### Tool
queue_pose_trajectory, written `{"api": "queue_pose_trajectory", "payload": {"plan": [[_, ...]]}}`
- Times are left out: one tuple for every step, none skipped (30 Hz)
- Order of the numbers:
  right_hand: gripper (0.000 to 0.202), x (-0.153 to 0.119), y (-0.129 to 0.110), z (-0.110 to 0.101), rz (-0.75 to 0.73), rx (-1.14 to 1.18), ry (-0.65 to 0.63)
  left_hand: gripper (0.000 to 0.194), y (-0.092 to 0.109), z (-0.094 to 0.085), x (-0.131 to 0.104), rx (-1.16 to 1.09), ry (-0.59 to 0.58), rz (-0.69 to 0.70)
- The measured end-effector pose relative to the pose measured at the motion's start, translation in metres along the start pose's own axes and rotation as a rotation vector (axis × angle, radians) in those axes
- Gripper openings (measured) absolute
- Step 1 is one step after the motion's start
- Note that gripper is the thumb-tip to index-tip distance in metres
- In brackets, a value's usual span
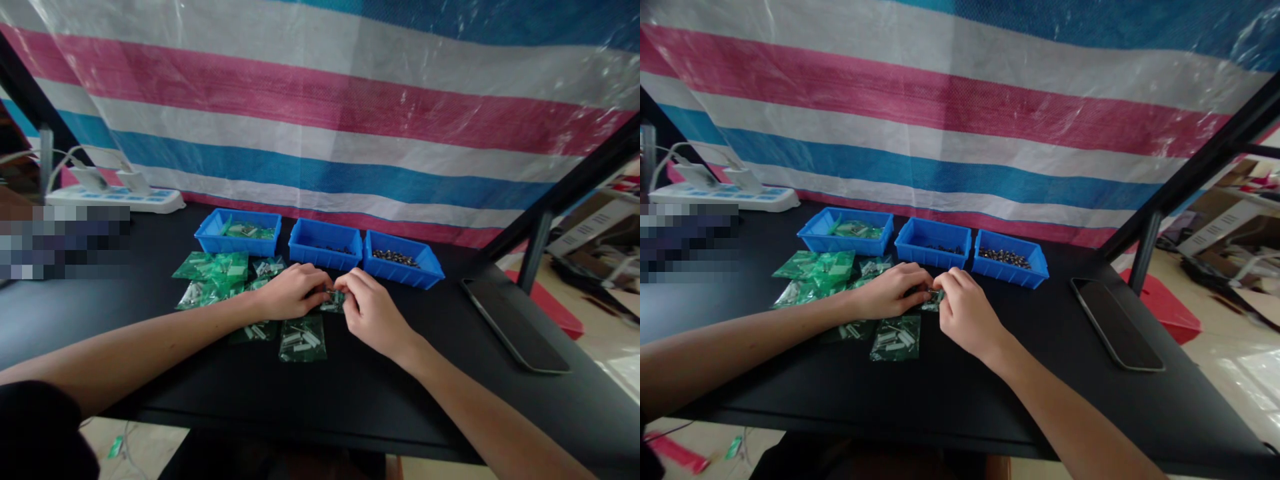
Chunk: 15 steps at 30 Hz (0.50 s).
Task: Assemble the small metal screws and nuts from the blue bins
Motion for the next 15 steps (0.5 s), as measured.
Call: {"api": "queue_pose_trajectory", "payload": {"plan": [[0.021, -0.0003, 0.0007, 0.0025, 0.006, -0.01, -0.02, 0.012, -0.0005, 0.0005, 0.0, 0.005, -0.003, -0.003], [0.016, -0.0003, 0.002, 0.0043, 0.016, -0.023, -0.038, 0.012, -0.001, 0.0009, 0.0, 0.007, -0.004, -0.007], [0.012, -0.0001, 0.0037, 0.0054, 0.029, -0.037, -0.052, 0.013, -0.0014, 0.0013, -0.0001, 0.006, -0.005, -0.01], [0.01, 0.0003, 0.0055, 0.0058, 0.041, -0.05, -0.062, 0.013, -0.0016, 0.0015, -0.0001, 0.003, -0.005, -0.011], [0.009, 0.0007, 0.0071, 0.0056, 0.049, -0.062, -0.069, 0.013, -0.0018, 0.0016, -0.0003, 0.0, -0.006, -0.011], [0.009, 0.0011, 0.0083, 0.005, 0.053, -0.074, -0.072, 0.013, -0.0019, 0.0017, -0.0004, -0.003, -0.006, -0.01], [0.01, 0.0014, 0.0091, 0.0043, 0.052, -0.082, -0.075, 0.013, -0.002, 0.0016, -0.0005, -0.004, -0.006, -0.007], [0.01, 0.0016, 0.0093, 0.0035, 0.046, -0.086, -0.078, 0.013, -0.002, 0.0016, -0.0006, -0.004, -0.006, -0.006], [0.01, 0.0017, 0.0092, 0.0028, 0.038, -0.087, -0.079, 0.013, -0.0019, 0.0015, -0.0006, -0.005, -0.007, -0.006], [0.01, 0.0016, 0.0087, 0.0024, 0.031, -0.086, -0.081, 0.012, -0.0019, 0.0014, -0.0006, -0.006, -0.006, -0.006], [0.01, 0.0015, 0.0082, 0.0022, 0.026, -0.084, -0.083, 0.012, -0.0019, 0.0013, -0.0005, -0.006, -0.007, -0.007], [0.011, 0.0014, 0.0076, 0.0022, 0.023, -0.081, -0.087, 0.012, -0.0019, 0.0013, -0.0004, -0.006, -0.007, -0.008], [0.011, 0.0012, 0.0072, 0.0025, 0.021, -0.08, -0.089, 0.012, -0.002, 0.0013, -0.0003, -0.006, -0.008, -0.01], [0.011, 0.0011, 0.007, 0.0028, 0.021, -0.08, -0.089, 0.012, -0.0022, 0.0014, -0.0002, -0.006, -0.01, -0.012], [0.011, 0.001, 0.0069, 0.0031, 0.022, -0.079, -0.089, 0.012, -0.0024, 0.0016, -0.0002, -0.005, -0.01, -0.014]]}}
Point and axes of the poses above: each hand's wrist, its own x-axis towards the middle knuckle, its own z-axis out of the palm, y = z × x, the point moved 2 cm from there along x, towards the middle knuckle, and after that the axes turned 2 degrees about y, right-handed, at the moved point
